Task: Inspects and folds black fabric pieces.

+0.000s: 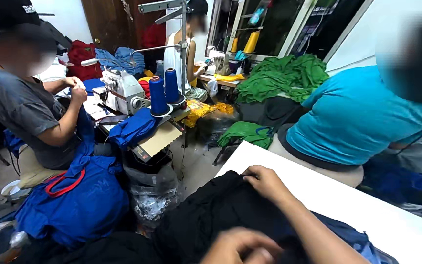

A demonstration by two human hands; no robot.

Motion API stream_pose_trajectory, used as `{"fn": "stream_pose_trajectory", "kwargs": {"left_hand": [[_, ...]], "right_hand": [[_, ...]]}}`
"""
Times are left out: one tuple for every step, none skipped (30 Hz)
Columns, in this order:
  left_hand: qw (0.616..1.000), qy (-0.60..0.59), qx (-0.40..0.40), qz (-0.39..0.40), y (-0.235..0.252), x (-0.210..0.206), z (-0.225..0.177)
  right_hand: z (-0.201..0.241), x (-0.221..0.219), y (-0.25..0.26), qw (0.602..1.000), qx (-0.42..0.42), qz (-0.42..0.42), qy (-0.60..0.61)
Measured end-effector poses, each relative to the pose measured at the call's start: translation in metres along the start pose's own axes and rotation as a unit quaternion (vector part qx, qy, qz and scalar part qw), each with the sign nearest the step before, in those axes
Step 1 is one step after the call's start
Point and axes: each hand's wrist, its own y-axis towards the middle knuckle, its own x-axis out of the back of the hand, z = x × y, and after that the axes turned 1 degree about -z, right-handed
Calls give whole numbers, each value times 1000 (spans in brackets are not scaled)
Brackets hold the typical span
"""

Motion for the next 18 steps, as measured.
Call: {"fn": "stream_pose_trajectory", "kwargs": {"left_hand": [[978,178,75,-78,5,14,10],[929,319,146,-118,8,24,22],[888,394,199,-129,9,32,35],[865,419,248,-122,8,39,44],[857,418,280,-109,5,43,49],[859,410,290,-100,2,46,52],[865,399,287,-98,0,48,53],[874,382,284,-101,-1,51,50],[883,363,277,-109,-1,53,47],[891,346,269,-117,-2,56,44],[899,327,263,-125,-2,59,41],[905,308,262,-132,-2,63,38],[911,288,261,-139,-2,67,35],[915,270,261,-147,-2,71,32],[919,254,259,-155,-3,75,30],[924,238,254,-160,-4,80,28],[929,221,245,-166,-6,84,27],[936,201,233,-172,-7,87,26]], "right_hand": [[4,2,-4,1000,-7,-16,2],[6,3,-6,999,-14,-31,2],[8,4,-8,999,-23,-41,2],[7,4,-9,998,-29,-51,2],[7,4,-10,998,-31,-60,5],[6,5,-13,997,-32,-66,8],[7,7,-16,997,-32,-71,11],[8,10,-18,997,-27,-77,14],[10,13,-22,996,-20,-81,19],[11,15,-25,996,-8,-90,21],[12,17,-28,995,6,-100,24],[13,20,-31,993,18,-110,24],[14,22,-34,992,32,-122,23],[14,24,-37,989,49,-137,19],[15,26,-41,986,67,-154,16],[15,28,-45,982,83,-172,11],[15,32,-49,978,93,-188,8],[14,35,-52,974,99,-205,5]]}}
